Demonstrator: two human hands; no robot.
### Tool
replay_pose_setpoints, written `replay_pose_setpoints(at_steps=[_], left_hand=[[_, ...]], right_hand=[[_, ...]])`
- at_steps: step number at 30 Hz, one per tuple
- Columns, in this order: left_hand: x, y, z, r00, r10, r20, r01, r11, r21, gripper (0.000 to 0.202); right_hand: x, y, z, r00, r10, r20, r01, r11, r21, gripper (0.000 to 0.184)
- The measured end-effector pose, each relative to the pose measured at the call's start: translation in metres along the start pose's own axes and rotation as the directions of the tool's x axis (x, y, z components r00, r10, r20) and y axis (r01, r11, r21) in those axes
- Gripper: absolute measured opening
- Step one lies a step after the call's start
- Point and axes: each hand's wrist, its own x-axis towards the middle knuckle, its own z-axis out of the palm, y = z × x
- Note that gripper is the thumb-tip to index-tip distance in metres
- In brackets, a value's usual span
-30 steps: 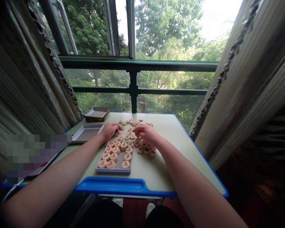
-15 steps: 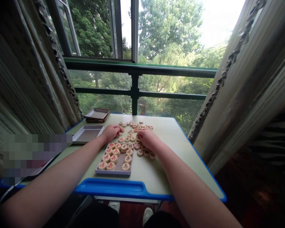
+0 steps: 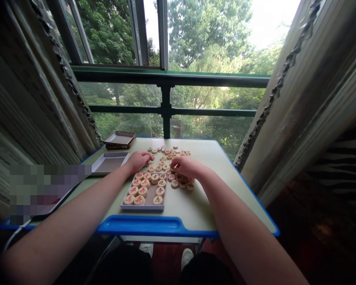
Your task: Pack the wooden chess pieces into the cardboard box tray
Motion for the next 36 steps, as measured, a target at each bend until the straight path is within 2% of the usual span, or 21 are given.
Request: replay_pose_setpoints(at_steps=[4,6,10,13,16,21,25,32,36], left_hand=[[0.004,-0.004,0.001,1.000,-0.023,-0.002,0.023,0.999,-0.042,0.024],[0.005,-0.005,0.001,1.000,-0.021,-0.011,0.021,0.999,-0.047,0.024],[0.005,-0.005,0.000,1.000,-0.015,-0.008,0.015,1.000,-0.024,0.023],[0.004,-0.004,0.000,1.000,-0.007,-0.003,0.007,1.000,-0.015,0.025],[0.004,-0.003,0.000,1.000,0.007,-0.006,-0.007,1.000,-0.006,0.025],[0.006,-0.005,0.000,1.000,0.016,-0.007,-0.016,1.000,0.021,0.024],[0.005,-0.005,0.000,1.000,0.029,0.003,-0.030,0.999,0.025,0.024],[0.006,-0.005,0.000,0.999,0.053,0.013,-0.053,0.997,0.057,0.024],[0.006,-0.004,0.000,0.998,0.059,0.019,-0.060,0.996,0.060,0.024]], right_hand=[[0.002,0.003,0.004,1.000,-0.005,-0.022,0.006,0.999,0.044,0.016],[0.002,0.000,0.005,0.996,-0.030,-0.083,0.034,0.998,0.047,0.017],[-0.005,-0.017,0.003,0.958,-0.190,-0.216,0.210,0.975,0.072,0.017],[-0.014,-0.034,0.001,0.930,-0.278,-0.242,0.313,0.942,0.120,0.020],[-0.021,-0.046,0.004,0.911,-0.345,-0.227,0.373,0.923,0.095,0.017],[-0.023,-0.056,0.017,0.903,-0.407,-0.138,0.409,0.912,-0.010,0.018],[-0.023,-0.059,0.025,0.889,-0.442,-0.118,0.430,0.895,-0.115,0.017],[-0.022,-0.063,0.030,0.920,-0.376,-0.115,0.360,0.923,-0.138,0.017],[-0.021,-0.063,0.030,0.922,-0.370,-0.117,0.355,0.925,-0.133,0.013]])
